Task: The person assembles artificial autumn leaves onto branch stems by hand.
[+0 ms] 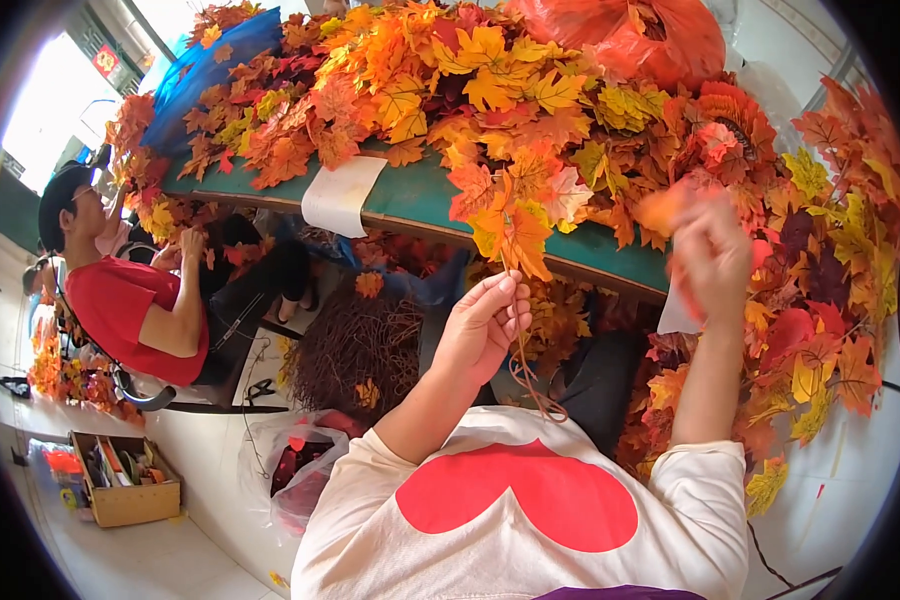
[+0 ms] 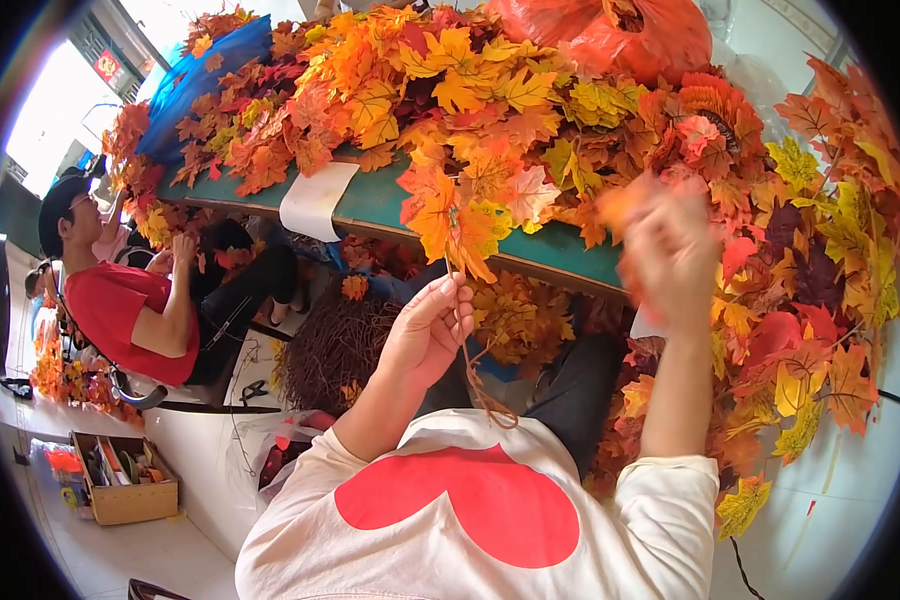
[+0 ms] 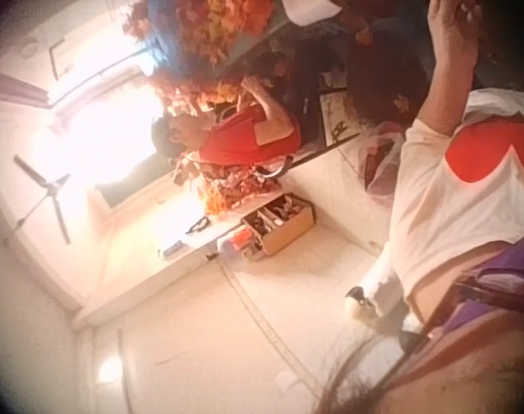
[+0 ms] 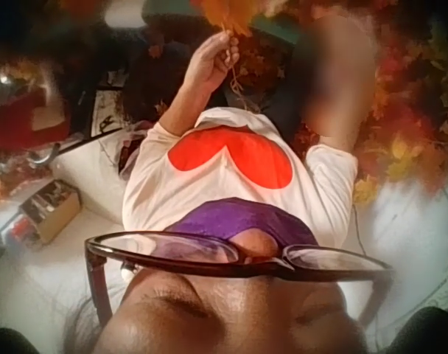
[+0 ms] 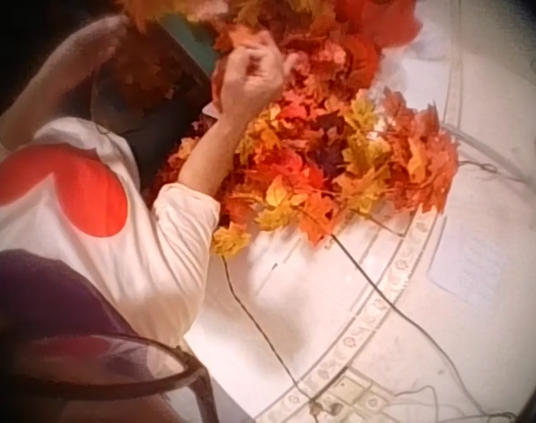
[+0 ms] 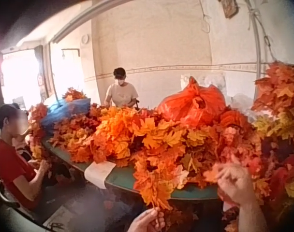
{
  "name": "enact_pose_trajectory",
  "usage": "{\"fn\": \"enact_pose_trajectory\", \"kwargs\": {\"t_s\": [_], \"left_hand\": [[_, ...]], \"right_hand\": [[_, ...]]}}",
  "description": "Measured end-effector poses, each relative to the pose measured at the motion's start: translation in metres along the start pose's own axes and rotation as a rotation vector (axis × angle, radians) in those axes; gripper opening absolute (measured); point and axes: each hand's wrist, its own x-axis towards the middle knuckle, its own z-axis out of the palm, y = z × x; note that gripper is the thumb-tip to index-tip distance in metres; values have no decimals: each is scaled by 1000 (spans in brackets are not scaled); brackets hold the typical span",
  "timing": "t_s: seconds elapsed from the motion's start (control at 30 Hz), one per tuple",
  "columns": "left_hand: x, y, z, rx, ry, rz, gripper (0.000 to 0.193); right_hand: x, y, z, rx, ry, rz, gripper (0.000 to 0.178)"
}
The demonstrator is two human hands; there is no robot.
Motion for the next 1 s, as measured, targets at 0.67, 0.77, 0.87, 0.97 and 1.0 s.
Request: {"fn": "enact_pose_trajectory", "kwargs": {"t_s": [0.67,0.77,0.87,0.97,1.0], "left_hand": [[-1,-23,4,2,21,-64,13],[-1,-23,6,13,4,-85,13],[-3,-25,8,31,30,-63,13],[-3,-24,7,37,-5,-54,13],[-4,-24,7,36,-6,-53,13]], "right_hand": [[-74,0,74,14,-316,37,13],[-74,3,76,-26,-311,-69,13],[-75,5,76,-60,-340,-120,13],[-74,8,78,-62,-322,-152,13],[-74,8,78,-63,-322,-153,13]]}}
